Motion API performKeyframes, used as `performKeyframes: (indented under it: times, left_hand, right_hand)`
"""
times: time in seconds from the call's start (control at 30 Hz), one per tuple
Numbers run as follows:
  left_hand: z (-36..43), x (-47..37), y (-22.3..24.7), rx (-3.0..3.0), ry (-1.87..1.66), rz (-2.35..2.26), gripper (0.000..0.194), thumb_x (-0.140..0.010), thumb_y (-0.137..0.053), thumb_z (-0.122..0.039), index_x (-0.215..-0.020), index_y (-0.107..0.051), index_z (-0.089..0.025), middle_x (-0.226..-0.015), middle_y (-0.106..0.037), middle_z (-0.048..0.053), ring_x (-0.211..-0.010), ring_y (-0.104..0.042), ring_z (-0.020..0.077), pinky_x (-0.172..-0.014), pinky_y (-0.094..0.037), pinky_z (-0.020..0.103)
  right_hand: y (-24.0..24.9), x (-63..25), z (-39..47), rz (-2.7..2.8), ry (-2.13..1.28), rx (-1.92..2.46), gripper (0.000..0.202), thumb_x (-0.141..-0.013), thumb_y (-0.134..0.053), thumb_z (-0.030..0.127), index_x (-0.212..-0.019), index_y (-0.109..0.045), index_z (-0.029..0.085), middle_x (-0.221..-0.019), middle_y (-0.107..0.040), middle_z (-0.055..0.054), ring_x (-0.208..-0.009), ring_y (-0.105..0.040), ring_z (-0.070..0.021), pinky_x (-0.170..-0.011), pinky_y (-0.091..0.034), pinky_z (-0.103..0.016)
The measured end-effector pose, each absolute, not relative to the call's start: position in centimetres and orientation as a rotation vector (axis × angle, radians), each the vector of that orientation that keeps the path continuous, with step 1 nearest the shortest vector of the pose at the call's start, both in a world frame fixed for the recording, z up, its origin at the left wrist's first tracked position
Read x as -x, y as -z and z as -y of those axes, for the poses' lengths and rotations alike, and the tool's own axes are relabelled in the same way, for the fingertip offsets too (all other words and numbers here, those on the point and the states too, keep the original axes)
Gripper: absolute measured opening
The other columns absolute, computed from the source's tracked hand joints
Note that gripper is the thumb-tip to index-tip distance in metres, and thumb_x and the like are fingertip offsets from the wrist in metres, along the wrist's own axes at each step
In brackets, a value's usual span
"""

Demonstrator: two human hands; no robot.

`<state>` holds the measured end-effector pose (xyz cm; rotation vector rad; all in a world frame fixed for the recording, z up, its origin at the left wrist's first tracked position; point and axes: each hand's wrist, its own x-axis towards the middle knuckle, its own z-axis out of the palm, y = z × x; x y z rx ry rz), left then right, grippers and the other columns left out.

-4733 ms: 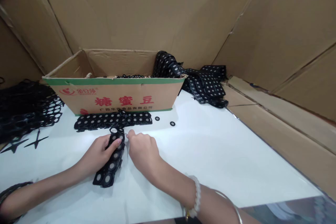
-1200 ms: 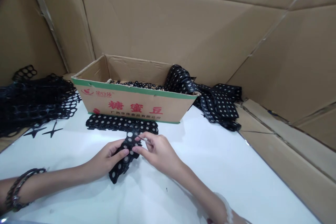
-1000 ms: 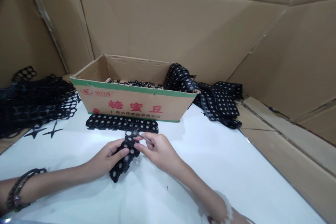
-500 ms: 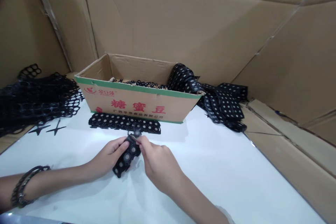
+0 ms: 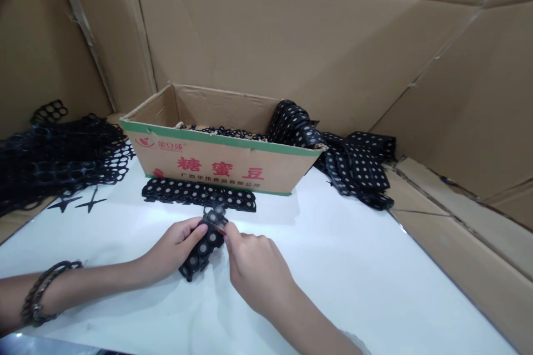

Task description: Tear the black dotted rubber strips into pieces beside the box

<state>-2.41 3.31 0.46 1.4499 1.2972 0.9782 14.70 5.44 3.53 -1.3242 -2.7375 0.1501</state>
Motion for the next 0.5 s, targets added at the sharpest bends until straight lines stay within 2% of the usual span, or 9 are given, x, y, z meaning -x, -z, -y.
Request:
performKeyframes:
  times: [0.17, 0.33, 0.5]
  left_hand:
    - [-3.4, 2.4, -0.6, -1.510, -0.938, -1.330, 0.035, -0.084, -0.030, -0.042, -0.077, -0.052, -0.016, -0.070, -0.056, 0.001, -0.064, -0.050, 0.0129, -0.058, -0.037, 0.022]
    - [-3.1, 2.4, -0.7, -1.630, -0.884, -1.448, 0.034, -0.085, -0.028, -0.039, -0.068, -0.047, -0.017, -0.059, -0.049, -0.002, -0.055, -0.043, 0.0111, -0.052, -0.031, 0.022]
    - [-2.8, 2.4, -0.7, -1.726, -0.823, -1.555, 0.031, -0.085, -0.028, -0.034, -0.063, -0.041, -0.017, -0.053, -0.043, -0.004, -0.049, -0.036, 0.0096, -0.049, -0.026, 0.022]
  right_hand:
    - [-3.3, -14.4, -5.4, 2.790, -0.023, 1.372, 0.012, -0.079, -0.031, 0.012, -0.083, -0.039, 0.019, -0.054, -0.053, 0.002, -0.042, -0.046, -0.0124, -0.042, -0.014, -0.025]
    - [-2.8, -13.1, -4.2, 2.813, 0.299, 1.524, 0.034, -0.064, -0.037, -0.002, -0.089, -0.041, 0.019, -0.050, -0.051, 0.003, -0.041, -0.048, -0.0128, -0.040, -0.010, -0.026]
    - [-1.6, -11.4, -2.9, 2.788, 0.599, 1.478, 0.034, -0.067, -0.035, -0.005, -0.093, -0.042, 0.016, -0.054, -0.050, 0.002, -0.043, -0.050, -0.0118, -0.039, -0.015, -0.023]
